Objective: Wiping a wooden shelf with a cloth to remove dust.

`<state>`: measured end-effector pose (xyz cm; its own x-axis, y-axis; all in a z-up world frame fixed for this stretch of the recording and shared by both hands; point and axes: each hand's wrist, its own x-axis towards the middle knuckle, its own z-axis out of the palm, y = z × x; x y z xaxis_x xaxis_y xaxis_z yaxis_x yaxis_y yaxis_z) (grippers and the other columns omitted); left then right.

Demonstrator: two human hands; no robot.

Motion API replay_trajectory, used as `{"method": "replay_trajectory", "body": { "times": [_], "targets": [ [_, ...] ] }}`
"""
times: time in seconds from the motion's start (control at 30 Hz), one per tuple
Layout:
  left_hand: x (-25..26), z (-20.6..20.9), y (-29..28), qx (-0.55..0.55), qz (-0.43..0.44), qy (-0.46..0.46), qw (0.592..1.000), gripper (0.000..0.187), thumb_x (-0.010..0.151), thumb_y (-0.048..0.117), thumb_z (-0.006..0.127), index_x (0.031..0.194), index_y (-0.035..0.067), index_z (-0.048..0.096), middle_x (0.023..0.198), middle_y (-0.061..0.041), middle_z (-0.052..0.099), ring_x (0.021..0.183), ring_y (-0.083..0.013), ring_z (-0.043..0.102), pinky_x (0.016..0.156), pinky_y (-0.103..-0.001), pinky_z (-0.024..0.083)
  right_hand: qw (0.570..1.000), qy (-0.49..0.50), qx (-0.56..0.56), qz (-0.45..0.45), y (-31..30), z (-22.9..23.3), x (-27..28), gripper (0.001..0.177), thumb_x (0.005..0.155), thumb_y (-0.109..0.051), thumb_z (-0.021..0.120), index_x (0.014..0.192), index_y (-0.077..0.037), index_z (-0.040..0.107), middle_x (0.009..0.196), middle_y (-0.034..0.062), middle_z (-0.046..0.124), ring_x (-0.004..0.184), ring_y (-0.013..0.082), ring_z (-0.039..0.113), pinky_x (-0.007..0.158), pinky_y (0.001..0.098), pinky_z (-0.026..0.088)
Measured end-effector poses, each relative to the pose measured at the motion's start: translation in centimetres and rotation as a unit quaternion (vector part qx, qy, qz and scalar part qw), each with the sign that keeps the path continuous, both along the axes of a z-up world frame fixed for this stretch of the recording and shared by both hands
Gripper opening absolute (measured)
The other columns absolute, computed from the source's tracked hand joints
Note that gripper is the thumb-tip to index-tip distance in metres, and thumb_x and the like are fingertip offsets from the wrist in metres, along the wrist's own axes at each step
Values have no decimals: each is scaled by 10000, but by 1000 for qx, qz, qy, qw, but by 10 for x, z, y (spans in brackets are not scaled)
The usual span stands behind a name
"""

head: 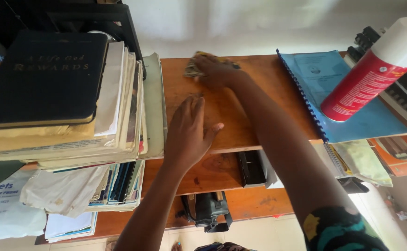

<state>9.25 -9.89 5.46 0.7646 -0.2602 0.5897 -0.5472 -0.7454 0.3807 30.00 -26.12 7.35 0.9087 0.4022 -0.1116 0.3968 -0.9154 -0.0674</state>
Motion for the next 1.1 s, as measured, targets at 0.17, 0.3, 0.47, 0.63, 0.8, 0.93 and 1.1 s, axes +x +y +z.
{"method": "replay_trajectory", "body": {
  "times": [0.17, 0.3, 0.47, 0.63, 0.8, 0.93, 1.1],
  "targets": [
    [3, -2, -1, 21, 31, 16, 999, 841, 984, 645, 514, 1462, -45, 475, 1477, -333, 440, 1360, -481, 459, 1080, -566, 432, 999, 20, 5, 43, 54, 6, 0, 731, 1017, -548, 432, 1647, -318, 138, 1747, -83, 32, 1607, 221, 5, 1243, 671, 50],
    [0, 1, 0, 6, 29, 14, 999, 826, 989, 652, 507, 1448, -34, 488, 1489, -320, 432, 1372, -478, 459, 1081, -561, 445, 997, 32, 2, 76, 66, 3, -4, 741, 1028, -544, 440, 1647, -309, 107, 1739, -73, 26, 1605, 236, -17, 1239, 675, 31],
    [-4, 6, 0, -29, 15, -14, 999, 782, 987, 623, 545, 1454, -2, 492, 1460, -291, 433, 1368, -482, 455, 1070, -586, 455, 991, 31, 11, 129, 57, 6, -24, 807, 991, -558, 504, 1645, -294, 111, 1741, -64, 48, 1609, 243, 3, 1227, 696, 47],
    [-9, 10, -1, -46, 6, -31, 998, 631, 960, 557, 630, 1340, 58, 568, 1472, -288, 421, 1334, -497, 447, 1047, -617, 428, 974, 1, 34, 225, 32, -14, -32, 933, 918, -513, 582, 1669, -262, 87, 1746, -22, 58, 1594, 285, 17, 1202, 710, 54],
    [-8, 7, 1, -80, -36, -116, 989, 454, 986, 462, 708, 1118, 44, 589, 1337, -210, 522, 1219, -407, 532, 1025, -568, 432, 968, 13, 22, 248, 27, 17, -99, 935, 875, -590, 657, 1632, -291, 196, 1732, -7, 102, 1600, 277, 6, 1238, 672, 18],
    [-5, 6, 3, -86, -55, -153, 983, 399, 983, 414, 738, 1023, 50, 580, 1181, -168, 583, 1133, -361, 584, 997, -541, 460, 962, 13, 45, 269, 12, 6, -121, 959, 876, -610, 623, 1637, -206, 202, 1708, 12, 132, 1577, 298, 16, 1211, 657, 20],
    [-10, 22, 4, -147, -48, -102, 983, 315, 994, 287, 746, 1078, 10, 619, 1029, -157, 628, 959, -338, 602, 837, -461, 496, 976, 114, -49, 182, 2, 35, -180, 585, 1045, -583, 416, 1443, -187, 579, 1542, 1, 552, 1614, 242, 285, 1367, 585, 5]
  ]
}}
